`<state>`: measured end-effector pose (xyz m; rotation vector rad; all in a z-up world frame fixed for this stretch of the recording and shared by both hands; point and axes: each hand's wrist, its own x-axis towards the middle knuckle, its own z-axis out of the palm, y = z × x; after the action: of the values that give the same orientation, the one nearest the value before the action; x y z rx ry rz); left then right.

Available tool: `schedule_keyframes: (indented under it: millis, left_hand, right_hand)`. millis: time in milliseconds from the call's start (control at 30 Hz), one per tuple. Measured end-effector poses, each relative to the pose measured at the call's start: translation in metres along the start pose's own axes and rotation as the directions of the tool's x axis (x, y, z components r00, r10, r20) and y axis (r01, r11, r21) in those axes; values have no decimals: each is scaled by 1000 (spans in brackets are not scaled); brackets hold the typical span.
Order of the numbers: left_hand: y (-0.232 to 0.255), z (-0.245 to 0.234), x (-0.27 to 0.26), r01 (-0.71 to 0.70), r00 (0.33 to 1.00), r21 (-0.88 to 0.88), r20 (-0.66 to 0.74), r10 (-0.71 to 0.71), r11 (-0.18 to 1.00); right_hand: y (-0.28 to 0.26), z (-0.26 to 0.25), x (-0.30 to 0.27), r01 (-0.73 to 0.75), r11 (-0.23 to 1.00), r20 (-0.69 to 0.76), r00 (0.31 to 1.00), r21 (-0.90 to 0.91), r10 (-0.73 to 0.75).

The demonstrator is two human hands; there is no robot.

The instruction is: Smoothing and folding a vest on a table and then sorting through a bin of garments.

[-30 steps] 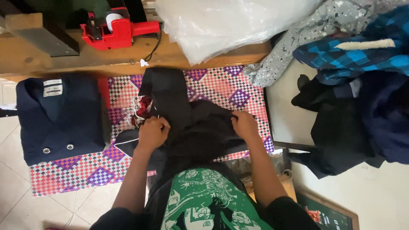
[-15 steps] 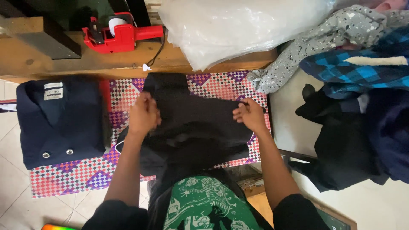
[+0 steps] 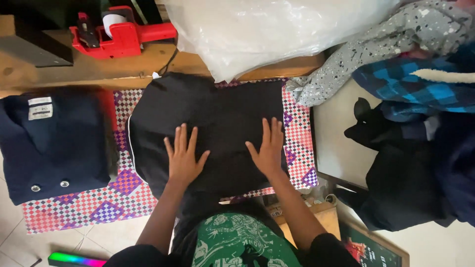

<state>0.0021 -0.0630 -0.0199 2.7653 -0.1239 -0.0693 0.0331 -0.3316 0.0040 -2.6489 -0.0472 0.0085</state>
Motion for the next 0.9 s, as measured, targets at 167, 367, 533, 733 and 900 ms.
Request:
schedule_keyframes:
  millis: [167, 367, 533, 733, 900]
  left_hand:
    - [-4, 1, -29, 75, 996, -38, 58, -73, 996]
    - [20, 7, -33, 75, 988, -4, 139, -74, 997]
    - [11, 2, -13, 189, 975, 92, 104, -198, 978]
    - [-10, -2, 10, 101, 995, 112, 7, -103, 989]
    - [-17, -8, 29, 188, 961, 142, 179, -212, 972]
  right_hand:
    - [61, 27, -58, -15, 983, -67, 998, -181, 3]
    - [108, 40, -96, -125, 956, -149, 985, -267, 87]
    - [105, 27, -93, -180, 961, -183, 973, -211, 142]
    - [63, -10, -42, -333, 931, -42, 939, 147, 343]
    - [109, 13, -7, -436, 891, 134, 897, 124, 421]
